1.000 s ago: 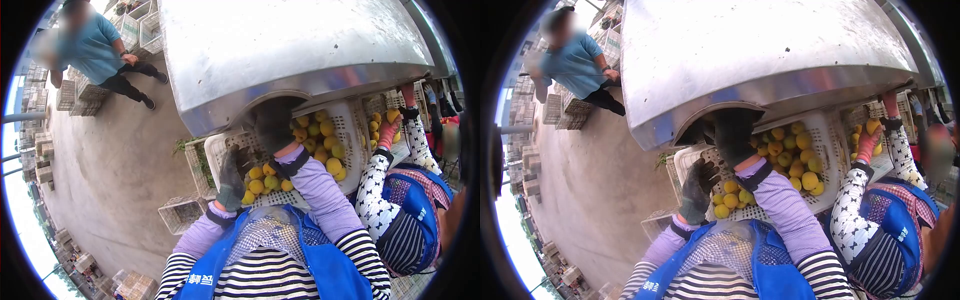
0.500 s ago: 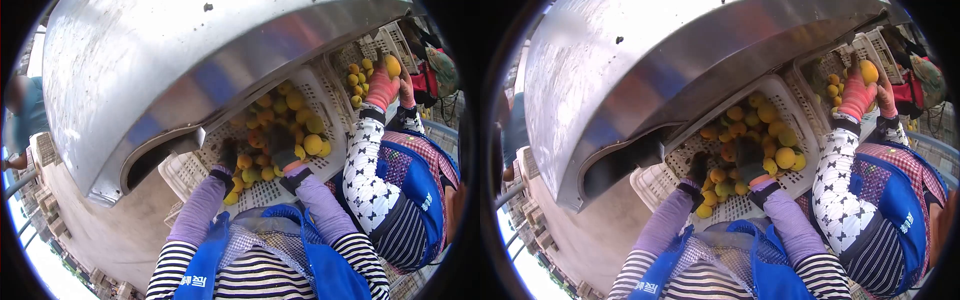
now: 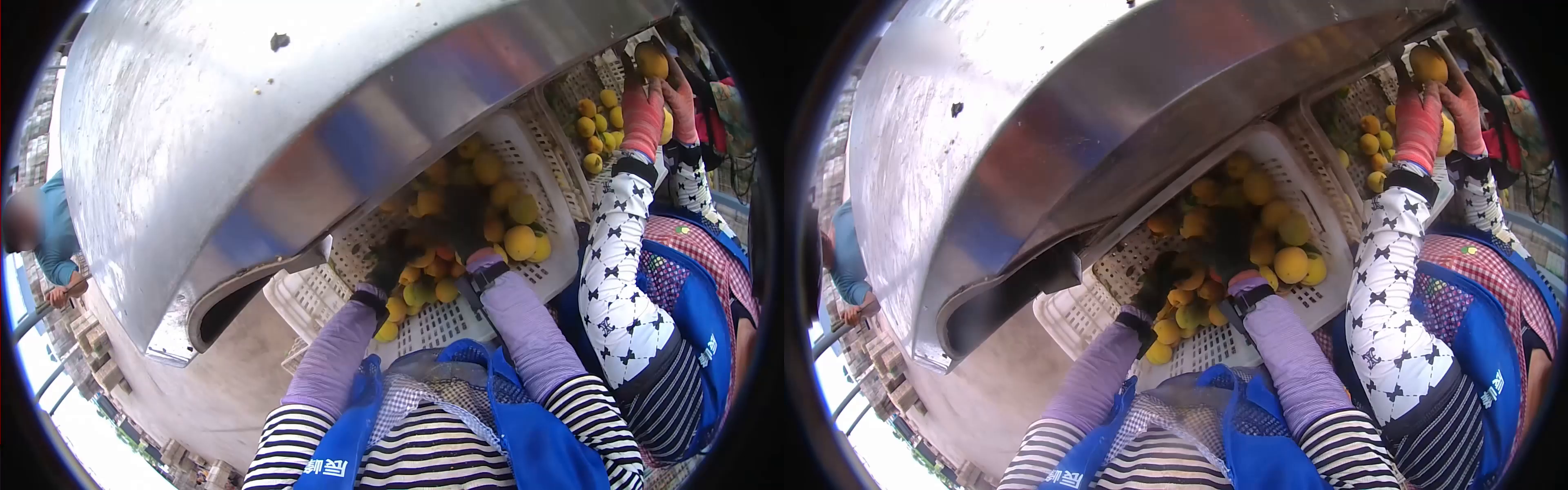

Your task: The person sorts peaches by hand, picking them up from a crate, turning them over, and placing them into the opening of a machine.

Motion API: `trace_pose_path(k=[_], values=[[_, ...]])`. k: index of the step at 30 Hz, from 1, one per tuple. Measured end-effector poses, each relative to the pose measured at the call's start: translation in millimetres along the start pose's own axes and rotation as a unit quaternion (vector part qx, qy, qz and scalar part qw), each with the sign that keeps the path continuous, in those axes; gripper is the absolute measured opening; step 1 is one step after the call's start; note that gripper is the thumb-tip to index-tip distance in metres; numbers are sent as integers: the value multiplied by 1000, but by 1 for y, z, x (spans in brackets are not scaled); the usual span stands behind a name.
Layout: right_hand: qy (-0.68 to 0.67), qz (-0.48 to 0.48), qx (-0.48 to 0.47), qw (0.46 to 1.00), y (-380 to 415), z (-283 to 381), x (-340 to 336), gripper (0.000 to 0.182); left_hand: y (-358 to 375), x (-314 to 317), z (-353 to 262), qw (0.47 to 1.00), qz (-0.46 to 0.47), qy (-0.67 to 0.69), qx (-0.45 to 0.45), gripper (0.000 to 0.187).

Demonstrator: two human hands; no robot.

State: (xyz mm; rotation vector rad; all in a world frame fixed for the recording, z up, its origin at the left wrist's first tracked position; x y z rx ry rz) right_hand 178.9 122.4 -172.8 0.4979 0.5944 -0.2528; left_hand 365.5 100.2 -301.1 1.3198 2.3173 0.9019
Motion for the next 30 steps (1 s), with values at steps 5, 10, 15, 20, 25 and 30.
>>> trace_pose_path(k=[5,10,15,20,25,30], values=[[-296,157,-27,942,64,81,-34,90,148,-43,-129,938,87,305,141,59],[-139,82,-174,971,88,146,-28,97,207,-51,-173,937,47,275,210,66],[-159,23,-183,970,101,198,-43,90,226,-66,-184,888,50,372,265,64],[-12,-87,-271,959,95,270,-49,81,239,-84,-195,833,14,495,249,58],[111,-160,-287,938,49,273,-7,64,256,-100,-167,909,-191,101,357,46],[172,-115,-253,945,32,278,10,59,243,-96,-136,808,-2,537,243,40]])
Point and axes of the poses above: each hand's wrist, its own y-axis away from the middle knuckle, its own x-axis out of the palm, z = x × y, the point moved 6 cm from there along -y, towards the middle knuckle, and after that the axes turned 6 degrees about z, right-handed, at the moved point
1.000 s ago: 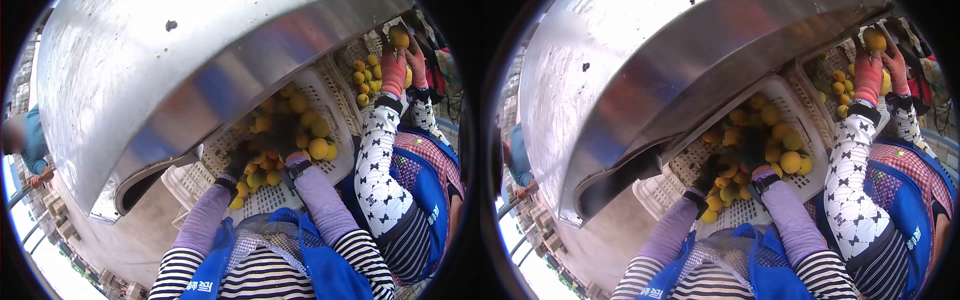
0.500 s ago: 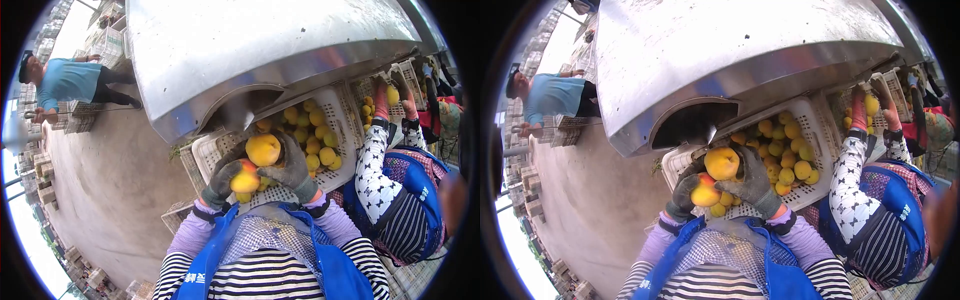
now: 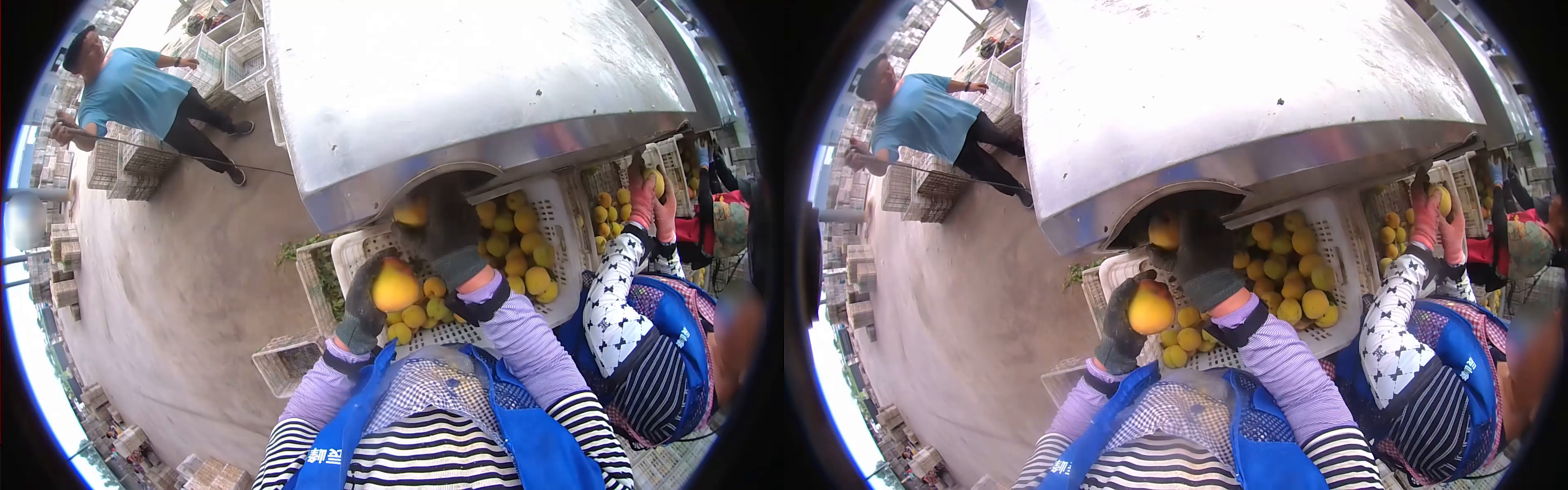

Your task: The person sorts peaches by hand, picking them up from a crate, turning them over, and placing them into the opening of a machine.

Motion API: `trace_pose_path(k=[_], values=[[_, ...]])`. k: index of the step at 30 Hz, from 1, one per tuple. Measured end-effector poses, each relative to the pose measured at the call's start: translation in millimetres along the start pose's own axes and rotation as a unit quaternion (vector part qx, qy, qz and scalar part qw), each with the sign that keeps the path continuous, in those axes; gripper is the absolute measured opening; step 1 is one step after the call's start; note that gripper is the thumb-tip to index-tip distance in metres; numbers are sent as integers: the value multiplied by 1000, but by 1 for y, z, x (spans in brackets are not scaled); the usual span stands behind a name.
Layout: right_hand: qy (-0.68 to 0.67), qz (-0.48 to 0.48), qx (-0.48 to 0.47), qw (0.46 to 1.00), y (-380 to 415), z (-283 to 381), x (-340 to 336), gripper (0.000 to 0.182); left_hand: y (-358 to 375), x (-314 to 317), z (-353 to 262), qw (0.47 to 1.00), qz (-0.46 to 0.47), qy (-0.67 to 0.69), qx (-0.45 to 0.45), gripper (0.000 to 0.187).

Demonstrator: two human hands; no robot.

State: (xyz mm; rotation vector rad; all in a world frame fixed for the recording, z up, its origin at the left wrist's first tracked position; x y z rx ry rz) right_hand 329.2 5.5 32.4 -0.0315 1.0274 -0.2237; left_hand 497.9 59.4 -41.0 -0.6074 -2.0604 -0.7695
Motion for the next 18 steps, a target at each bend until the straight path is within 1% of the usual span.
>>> trace_pose_path(k=[3,5,6,7,8,9,10,11,12,13,15,16,18], values=[[11,-44,-38,998,-18,1,0,53,-1,-5,0,999,-25,11,23,41],[11,98,-2,995,-42,-10,22,51,-5,3,-6,997,-53,50,18,40],[27,137,-2,990,-43,-14,25,53,-7,-1,-11,986,-65,-138,71,41],[43,175,-3,984,-43,-17,27,54,-10,2,-9,995,-52,-45,68,42],[78,180,-25,980,-45,-15,15,59,-17,13,-12,996,-38,50,68,42],[46,160,-40,985,-41,-13,-3,63,-22,20,-12,987,-24,145,67,43],[13,141,-56,988,-37,-10,-20,67,-25,19,-9,988,-11,136,70,45],[-85,97,-66,989,-16,-2,-44,72,-26,23,-8,990,-4,124,70,45],[-183,50,-77,979,5,4,-58,77,-26,31,-10,991,4,113,71,46],[-123,58,-124,983,25,12,-51,81,-24,36,-10,992,13,102,72,46],[-4,72,-210,975,66,21,-31,91,-20,39,0,995,-11,93,34,52],[10,100,-193,976,77,19,-28,94,-17,41,7,996,-22,86,13,55],[-45,68,-158,984,90,11,-26,95,-12,47,15,1000,-10,21,6,63]])
Point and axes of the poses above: each hand's wrist, its own y-axis away from the middle knuckle, its own x-axis out of the palm, z = x × y, the point moved 6 cm from there along -y, towards the middle knuckle, and after that the axes turned 6 degrees about z, right-handed, at the moved point
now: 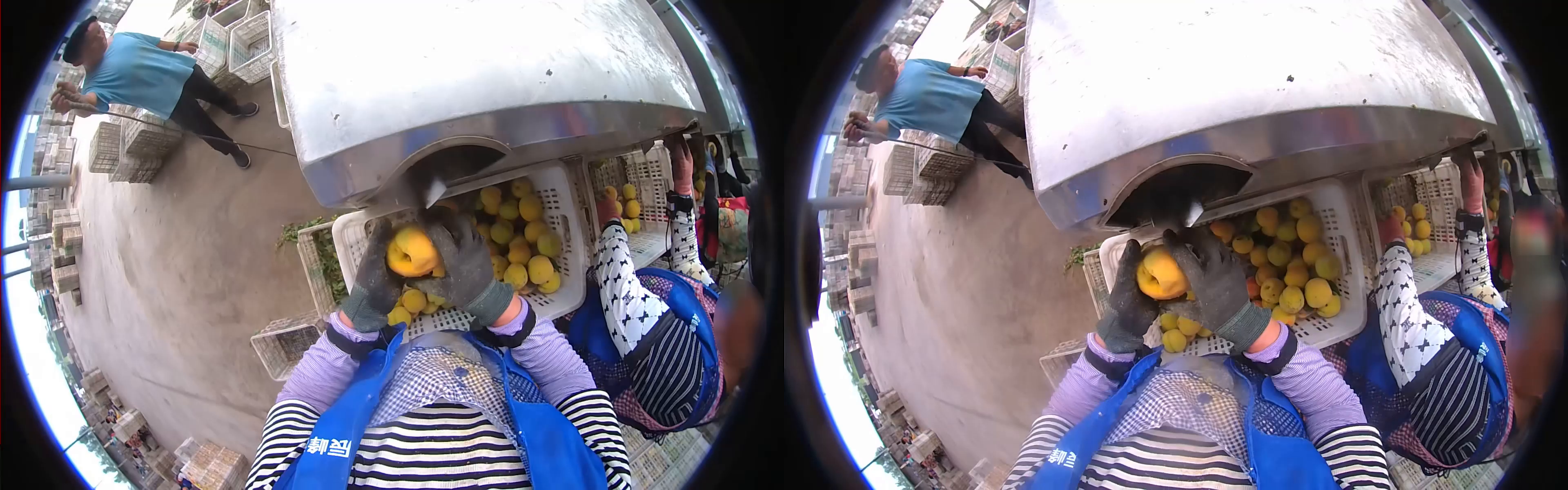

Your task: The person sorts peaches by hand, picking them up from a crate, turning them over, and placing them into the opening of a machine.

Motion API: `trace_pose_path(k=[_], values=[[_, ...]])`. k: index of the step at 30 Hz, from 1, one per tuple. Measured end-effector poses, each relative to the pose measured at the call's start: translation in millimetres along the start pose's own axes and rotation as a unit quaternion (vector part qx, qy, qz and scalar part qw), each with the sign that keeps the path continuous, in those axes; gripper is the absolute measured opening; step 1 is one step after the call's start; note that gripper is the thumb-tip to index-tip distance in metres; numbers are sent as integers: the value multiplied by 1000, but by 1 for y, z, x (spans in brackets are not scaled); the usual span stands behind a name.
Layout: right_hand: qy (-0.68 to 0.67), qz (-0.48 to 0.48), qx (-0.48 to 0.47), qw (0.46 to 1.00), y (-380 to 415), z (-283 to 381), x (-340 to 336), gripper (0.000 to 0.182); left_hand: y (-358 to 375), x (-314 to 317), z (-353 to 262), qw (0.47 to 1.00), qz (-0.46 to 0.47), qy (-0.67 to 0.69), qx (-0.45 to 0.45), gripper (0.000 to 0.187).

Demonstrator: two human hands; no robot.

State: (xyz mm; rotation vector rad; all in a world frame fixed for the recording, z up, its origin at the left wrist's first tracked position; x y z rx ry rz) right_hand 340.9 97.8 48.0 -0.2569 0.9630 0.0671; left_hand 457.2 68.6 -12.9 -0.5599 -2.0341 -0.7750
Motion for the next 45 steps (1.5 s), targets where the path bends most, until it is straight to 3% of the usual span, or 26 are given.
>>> trace_pose_path(k=[2,4,5,7,9,14,17,19,20,23,24,26,29,31,33,35,36,41,44,45], values=[[-34,-56,19,998,6,-2,-3,95,1,1,6,999,-23,-5,-44,72],[-49,-120,26,991,-8,1,-16,95,-11,11,-6,1000,-2,-19,0,73],[-49,-117,60,990,-15,-3,-18,94,-15,16,-12,999,10,-28,25,74],[-49,-113,126,984,-30,-15,-22,91,-15,11,-20,993,-101,-58,17,77],[24,-84,116,989,-53,-25,-25,78,-4,-7,-21,979,-161,-124,-15,77],[-23,-41,95,994,-92,-58,-5,58,4,-15,-11,980,-163,-114,-23,73],[-52,27,143,988,-110,-66,9,50,5,-34,-1,984,-138,-103,-36,77],[-69,59,186,978,-113,-51,-16,46,-1,-47,9,985,-148,-85,-16,71],[-87,2,162,983,-102,-44,-27,43,-5,-56,16,985,-155,-75,-8,69],[-90,-155,49,983,-30,-33,-27,36,-32,-107,65,970,-190,-147,-27,56],[-58,-125,41,990,3,-44,-5,38,-42,-95,65,893,-35,-435,106,42],[-90,42,147,984,65,-95,55,37,-88,-177,129,868,-25,-494,50,35],[-1,102,236,966,108,-179,87,30,-161,-213,184,912,-136,-372,-111,40],[50,-6,258,965,97,-217,70,27,-204,-223,206,934,-173,-294,-102,48],[-1,-28,348,937,79,-270,65,37,-241,-232,221,931,-203,-284,-105,49],[-119,20,456,882,69,-315,73,55,-260,-231,227,914,-203,-327,-124,51],[-157,36,489,857,64,-331,74,61,-264,-228,228,902,-193,-360,-139,51],[-171,47,480,859,36,-342,67,64,-231,-189,198,860,-45,-477,-179,55],[-325,98,454,824,48,-319,67,68,-182,-121,147,941,25,-291,-173,57],[-409,89,457,785,51,-305,57,68,-172,-95,128,972,37,-176,-153,55]])
Point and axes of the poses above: each hand's wrist, its own y-axis away from the middle knuckle, its own x-axis out of the palm, z = x × y, the point moved 6 cm from there along -y, towards the middle knuckle, and after that the axes turned 6 degrees about z, right-handed, at the moved point
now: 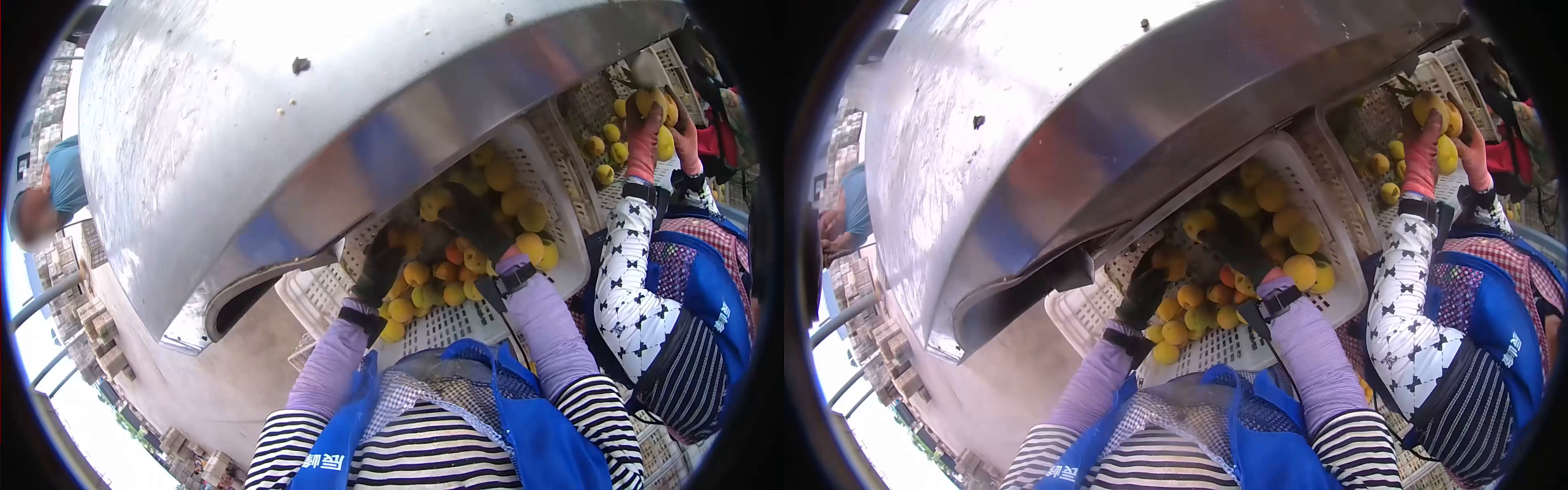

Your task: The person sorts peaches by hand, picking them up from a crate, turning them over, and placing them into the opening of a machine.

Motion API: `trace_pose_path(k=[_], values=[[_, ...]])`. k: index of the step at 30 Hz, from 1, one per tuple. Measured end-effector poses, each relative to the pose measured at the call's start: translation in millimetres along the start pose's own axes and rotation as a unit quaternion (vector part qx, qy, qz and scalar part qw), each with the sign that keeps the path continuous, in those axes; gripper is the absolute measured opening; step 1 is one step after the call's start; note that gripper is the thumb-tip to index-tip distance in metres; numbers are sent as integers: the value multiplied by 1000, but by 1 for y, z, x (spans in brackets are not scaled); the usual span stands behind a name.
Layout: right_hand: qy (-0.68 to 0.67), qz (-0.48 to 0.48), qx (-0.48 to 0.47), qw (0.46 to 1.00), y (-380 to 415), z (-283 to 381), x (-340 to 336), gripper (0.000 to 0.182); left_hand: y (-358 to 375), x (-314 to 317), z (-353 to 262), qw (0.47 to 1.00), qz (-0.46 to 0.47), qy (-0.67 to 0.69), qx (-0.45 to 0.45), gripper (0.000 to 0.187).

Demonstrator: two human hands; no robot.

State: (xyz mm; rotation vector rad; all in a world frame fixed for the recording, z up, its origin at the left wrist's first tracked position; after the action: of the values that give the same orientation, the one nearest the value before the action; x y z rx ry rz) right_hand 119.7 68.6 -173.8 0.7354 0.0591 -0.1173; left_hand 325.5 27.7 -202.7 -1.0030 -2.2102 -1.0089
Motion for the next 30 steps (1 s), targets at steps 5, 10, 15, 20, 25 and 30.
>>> trace_pose_path(k=[5,10,15,20,25,30], values=[[-259,112,-54,958,91,62,39,69,58,64,-81,976,37,213,27,82],[-131,68,-176,973,106,118,61,79,80,64,-104,988,-4,148,42,82],[65,-62,-239,967,109,163,69,74,107,57,-125,981,-20,172,88,72],[229,-145,-382,883,101,218,104,70,139,36,-123,974,-40,196,108,67],[348,-219,-370,833,74,226,144,52,159,8,-117,957,-44,245,151,63],[437,-206,-310,819,61,236,157,33,159,16,-121,915,-18,379,133,61]])
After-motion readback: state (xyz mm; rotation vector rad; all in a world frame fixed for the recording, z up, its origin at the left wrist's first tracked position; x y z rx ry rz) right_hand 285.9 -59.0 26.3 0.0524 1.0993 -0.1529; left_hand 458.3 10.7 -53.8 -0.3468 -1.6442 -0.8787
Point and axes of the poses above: each hand's wrist, its own y-axis away from the middle knuckle, its own x-axis out of the palm, z = x × y, the point moved 6 cm from there along -y, towards the middle knuckle, and after that the axes turned 6 degrees about z, right-handed, at the moved point
